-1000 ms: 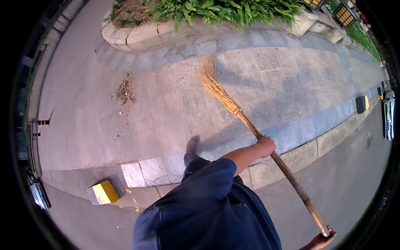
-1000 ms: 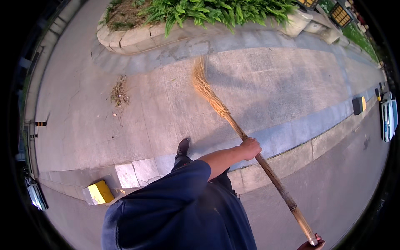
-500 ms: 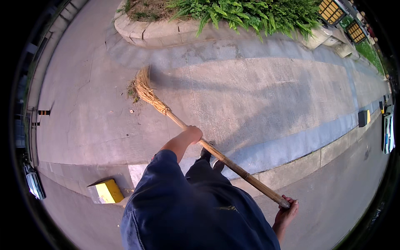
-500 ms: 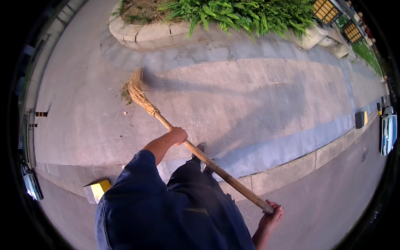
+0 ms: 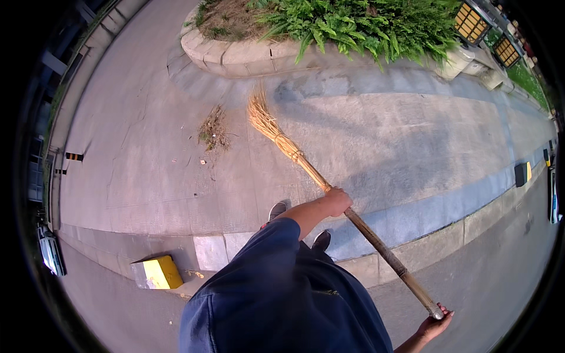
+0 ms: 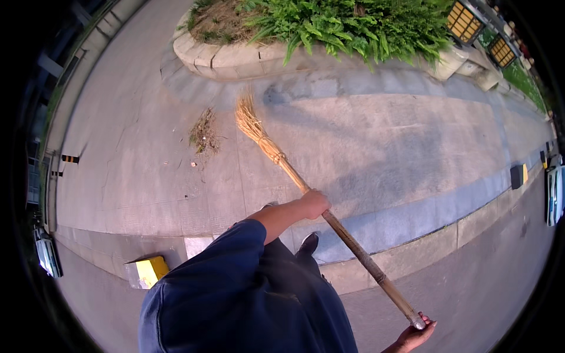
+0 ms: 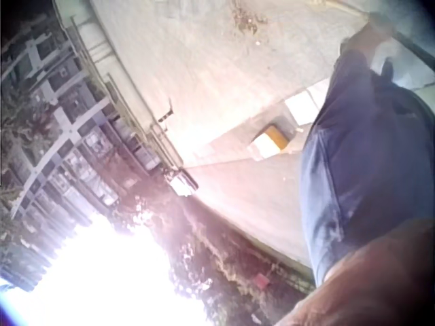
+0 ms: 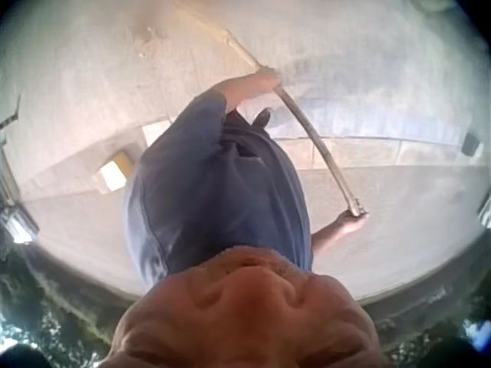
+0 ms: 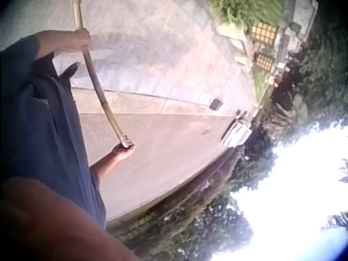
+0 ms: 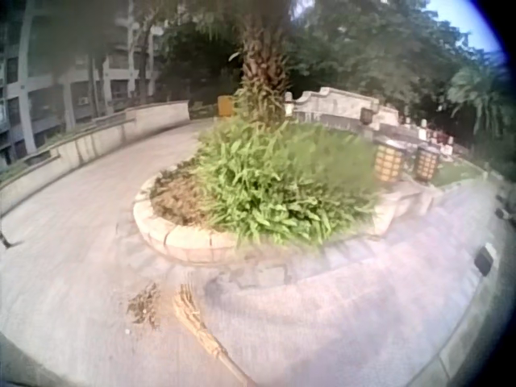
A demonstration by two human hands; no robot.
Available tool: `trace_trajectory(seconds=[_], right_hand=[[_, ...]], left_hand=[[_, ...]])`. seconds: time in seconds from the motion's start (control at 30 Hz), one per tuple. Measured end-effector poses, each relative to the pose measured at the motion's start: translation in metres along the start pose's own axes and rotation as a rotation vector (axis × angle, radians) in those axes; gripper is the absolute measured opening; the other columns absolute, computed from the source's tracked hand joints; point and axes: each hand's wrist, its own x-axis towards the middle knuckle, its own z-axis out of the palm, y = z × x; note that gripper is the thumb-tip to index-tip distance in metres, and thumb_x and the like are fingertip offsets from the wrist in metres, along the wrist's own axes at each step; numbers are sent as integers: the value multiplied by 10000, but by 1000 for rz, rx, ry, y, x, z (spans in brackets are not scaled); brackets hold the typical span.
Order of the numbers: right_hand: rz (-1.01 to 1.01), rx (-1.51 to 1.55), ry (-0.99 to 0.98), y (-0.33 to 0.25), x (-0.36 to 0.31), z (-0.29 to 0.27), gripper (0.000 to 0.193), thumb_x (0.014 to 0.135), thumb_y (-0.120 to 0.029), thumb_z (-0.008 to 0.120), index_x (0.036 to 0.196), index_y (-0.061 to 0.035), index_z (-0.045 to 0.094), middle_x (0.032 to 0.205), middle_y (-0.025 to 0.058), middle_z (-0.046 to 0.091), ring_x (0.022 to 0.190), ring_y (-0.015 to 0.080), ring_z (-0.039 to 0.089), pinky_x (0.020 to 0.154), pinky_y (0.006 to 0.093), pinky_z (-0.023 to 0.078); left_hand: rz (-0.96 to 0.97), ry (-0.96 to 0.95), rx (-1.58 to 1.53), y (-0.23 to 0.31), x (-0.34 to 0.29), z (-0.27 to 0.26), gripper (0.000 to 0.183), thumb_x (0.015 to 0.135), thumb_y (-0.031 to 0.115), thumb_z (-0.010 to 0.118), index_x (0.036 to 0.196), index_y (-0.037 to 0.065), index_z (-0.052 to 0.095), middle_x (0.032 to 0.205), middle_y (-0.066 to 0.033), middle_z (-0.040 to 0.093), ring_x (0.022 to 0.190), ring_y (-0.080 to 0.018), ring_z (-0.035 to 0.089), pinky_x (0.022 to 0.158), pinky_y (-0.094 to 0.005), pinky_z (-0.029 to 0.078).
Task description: The person walks along the paved road and sweeps debris across the ground with a broom.
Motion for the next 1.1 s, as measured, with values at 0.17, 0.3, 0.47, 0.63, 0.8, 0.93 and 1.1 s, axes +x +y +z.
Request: trace_trajectory(seconds=[0.17,0.3,0.47,0.63,0.8,0.93,1.1], right_hand=[[-189,-32,44,-38,-78,28,268,901,-282,430,769,-53,474,768,71,509,774,211,524,810,370,432],[-353,-191,119,-24,-139,100,257,814,-316,528,734,-75,569,703,93,583,678,260,575,671,403,466],[-93,-188,-159,34,-220,216,303,904,-287,424,758,-24,459,801,113,503,792,239,530,779,365,448],[-5,-245,-227,71,-265,278,297,906,-242,402,728,-7,445,786,150,521,774,262,545,775,388,452],[130,-156,-161,91,-247,242,284,901,-246,421,746,-12,463,768,136,533,763,269,556,751,389,467],[50,-73,-71,84,-219,183,246,881,-296,475,812,-61,499,731,66,554,722,207,565,701,324,469],[-45,4,87,9,-180,97,213,874,-278,500,874,-65,504,726,50,545,722,182,549,713,322,466]], left_hand=[[176,111,29,-1,34,-40,71,671,143,560,698,153,626,745,-49,604,832,-248,564,731,-374,430],[130,114,30,-73,15,-49,53,656,148,586,687,149,629,746,-50,607,837,-239,568,746,-362,435],[-21,-127,115,-230,-85,-55,126,677,162,597,774,116,664,809,-82,638,814,-254,608,691,-366,485],[-195,-262,67,-305,-174,-54,159,677,105,544,798,137,642,818,-68,617,858,-268,564,710,-386,459],[-200,-455,109,-281,-210,-61,190,677,99,543,835,148,638,852,-60,614,917,-252,544,753,-391,427],[0,-282,74,-233,-210,-28,162,611,108,583,764,133,632,761,-78,614,824,-270,577,730,-405,424],[89,-107,-145,-121,-183,-26,114,612,104,585,715,121,628,704,-84,604,791,-290,580,649,-404,460]])
